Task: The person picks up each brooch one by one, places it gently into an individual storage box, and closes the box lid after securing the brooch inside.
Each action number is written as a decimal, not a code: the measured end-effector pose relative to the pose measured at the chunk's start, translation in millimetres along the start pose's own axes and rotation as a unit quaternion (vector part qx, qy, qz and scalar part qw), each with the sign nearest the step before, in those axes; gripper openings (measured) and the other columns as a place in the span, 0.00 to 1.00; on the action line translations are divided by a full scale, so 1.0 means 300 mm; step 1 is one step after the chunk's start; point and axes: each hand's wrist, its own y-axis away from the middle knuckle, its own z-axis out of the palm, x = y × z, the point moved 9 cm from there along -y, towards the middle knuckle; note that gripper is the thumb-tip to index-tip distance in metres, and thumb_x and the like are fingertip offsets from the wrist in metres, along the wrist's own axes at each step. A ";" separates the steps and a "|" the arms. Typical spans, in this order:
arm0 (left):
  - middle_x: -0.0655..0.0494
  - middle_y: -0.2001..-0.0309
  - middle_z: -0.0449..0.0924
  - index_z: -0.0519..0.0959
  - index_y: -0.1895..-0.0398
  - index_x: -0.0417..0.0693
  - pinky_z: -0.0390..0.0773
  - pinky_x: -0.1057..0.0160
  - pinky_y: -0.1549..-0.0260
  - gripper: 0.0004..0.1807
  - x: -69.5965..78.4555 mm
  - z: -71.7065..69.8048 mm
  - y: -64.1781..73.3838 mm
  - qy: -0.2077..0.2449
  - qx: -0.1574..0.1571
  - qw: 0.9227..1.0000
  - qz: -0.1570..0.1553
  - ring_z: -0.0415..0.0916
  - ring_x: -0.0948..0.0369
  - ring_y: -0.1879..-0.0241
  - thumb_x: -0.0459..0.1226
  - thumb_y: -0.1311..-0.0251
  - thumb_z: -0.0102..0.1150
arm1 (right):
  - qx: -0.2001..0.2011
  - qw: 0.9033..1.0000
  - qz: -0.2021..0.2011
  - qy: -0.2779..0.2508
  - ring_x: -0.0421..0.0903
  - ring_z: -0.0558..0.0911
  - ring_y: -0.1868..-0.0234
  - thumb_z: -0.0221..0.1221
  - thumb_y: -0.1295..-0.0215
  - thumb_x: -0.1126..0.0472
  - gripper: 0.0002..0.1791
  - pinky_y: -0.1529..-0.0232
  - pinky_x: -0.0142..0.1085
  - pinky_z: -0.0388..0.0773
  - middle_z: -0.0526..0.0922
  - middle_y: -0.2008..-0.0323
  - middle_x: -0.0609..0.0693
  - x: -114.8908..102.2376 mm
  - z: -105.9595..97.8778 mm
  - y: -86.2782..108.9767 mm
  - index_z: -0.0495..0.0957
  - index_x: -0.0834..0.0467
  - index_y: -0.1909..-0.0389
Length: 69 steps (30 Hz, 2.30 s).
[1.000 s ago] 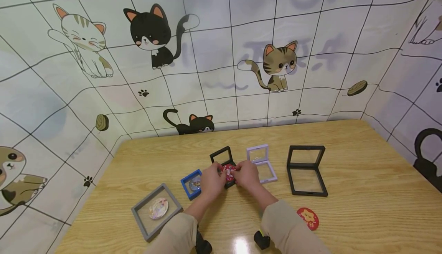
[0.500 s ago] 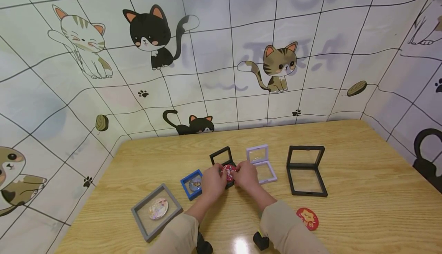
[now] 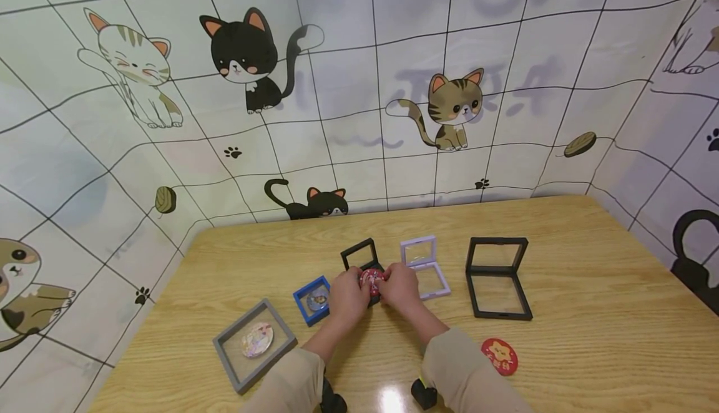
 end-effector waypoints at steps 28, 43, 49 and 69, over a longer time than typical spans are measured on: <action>0.48 0.75 0.76 0.77 0.76 0.41 0.73 0.57 0.82 0.04 0.026 -0.008 -0.004 -0.040 -0.016 0.998 0.049 0.77 0.52 0.75 0.32 0.54 0.62 | -0.012 0.997 0.050 0.065 0.42 0.77 0.91 0.64 0.52 0.66 0.11 0.88 0.29 0.70 0.76 0.90 0.52 -0.030 0.011 0.028 0.75 0.70 0.76; 0.52 0.82 0.71 0.72 0.83 0.41 0.67 0.65 0.86 0.10 0.007 -0.048 -0.017 0.012 -0.006 0.998 0.063 0.71 0.59 0.81 0.33 0.51 0.62 | -0.010 0.990 0.023 0.142 0.46 0.75 0.79 0.67 0.54 0.60 0.13 0.77 0.37 0.70 0.78 0.83 0.53 -0.041 -0.008 0.040 0.77 0.67 0.80; 0.53 0.85 0.69 0.68 0.73 0.40 0.62 0.68 0.92 0.10 -0.009 -0.114 -0.046 0.028 0.028 0.998 0.048 0.67 0.61 0.87 0.34 0.49 0.59 | -0.019 0.986 -0.013 0.162 0.47 0.76 0.77 0.63 0.54 0.64 0.14 0.75 0.39 0.73 0.80 0.77 0.58 -0.061 -0.013 0.055 0.77 0.73 0.70; 0.47 0.73 0.77 0.68 0.46 0.37 0.69 0.65 0.85 0.24 -0.022 -0.109 -0.086 0.099 -0.062 0.992 0.037 0.70 0.59 0.83 0.40 0.44 0.54 | -0.061 0.986 -0.013 0.153 0.46 0.71 0.79 0.60 0.72 0.73 0.14 0.80 0.35 0.68 0.73 0.81 0.53 -0.055 -0.004 0.081 0.73 0.69 0.76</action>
